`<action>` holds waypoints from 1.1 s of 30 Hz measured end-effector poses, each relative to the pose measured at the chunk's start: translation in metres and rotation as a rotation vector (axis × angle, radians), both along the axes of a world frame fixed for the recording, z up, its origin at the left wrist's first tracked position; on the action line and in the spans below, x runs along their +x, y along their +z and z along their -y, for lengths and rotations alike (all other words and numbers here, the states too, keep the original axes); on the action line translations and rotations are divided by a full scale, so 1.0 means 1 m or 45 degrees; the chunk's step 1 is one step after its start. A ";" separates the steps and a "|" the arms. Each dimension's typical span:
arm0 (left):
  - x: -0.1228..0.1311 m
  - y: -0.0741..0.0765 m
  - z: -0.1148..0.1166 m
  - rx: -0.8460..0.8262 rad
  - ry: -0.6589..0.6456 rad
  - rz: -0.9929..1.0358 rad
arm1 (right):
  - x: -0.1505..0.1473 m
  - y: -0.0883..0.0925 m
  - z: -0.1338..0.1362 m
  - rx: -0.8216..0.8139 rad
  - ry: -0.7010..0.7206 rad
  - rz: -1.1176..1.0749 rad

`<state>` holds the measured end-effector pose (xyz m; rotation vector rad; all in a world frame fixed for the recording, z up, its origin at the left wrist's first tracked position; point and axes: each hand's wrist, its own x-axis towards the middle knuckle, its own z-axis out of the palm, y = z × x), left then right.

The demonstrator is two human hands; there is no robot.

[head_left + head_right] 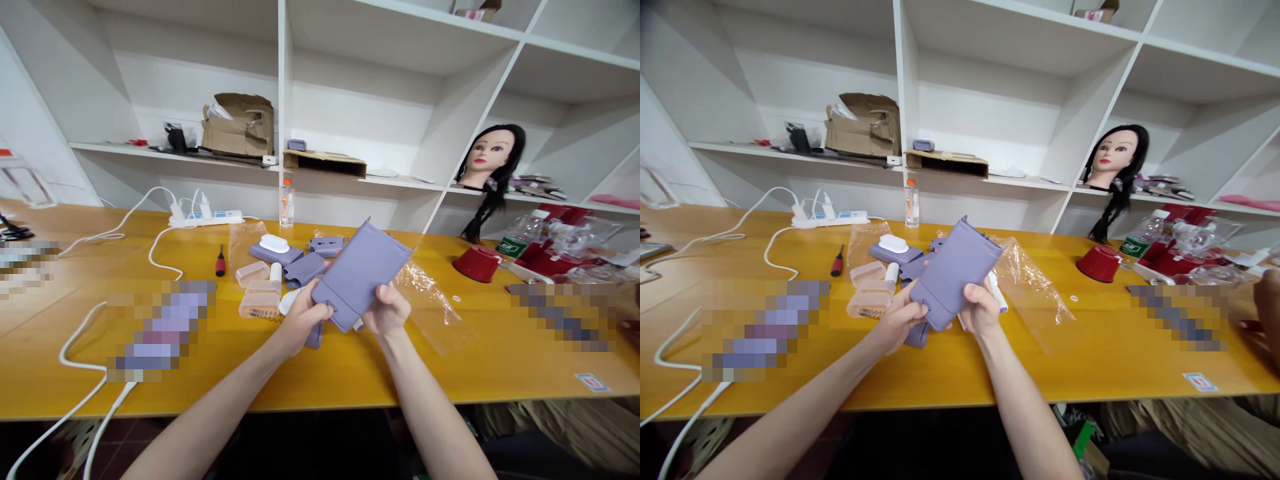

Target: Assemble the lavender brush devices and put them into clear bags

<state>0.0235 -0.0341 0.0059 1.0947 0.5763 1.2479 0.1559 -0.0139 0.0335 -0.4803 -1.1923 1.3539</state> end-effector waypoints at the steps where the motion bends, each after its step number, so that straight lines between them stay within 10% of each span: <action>1: -0.001 -0.001 -0.002 0.028 0.013 -0.024 | 0.000 0.002 0.000 0.010 0.027 -0.029; 21: -0.008 0.003 -0.001 0.038 -0.230 -0.292 | 0.006 0.012 0.005 0.019 0.477 0.025; 33: -0.008 0.002 -0.006 -0.078 -0.306 -0.212 | -0.006 0.009 0.010 0.040 0.262 -0.194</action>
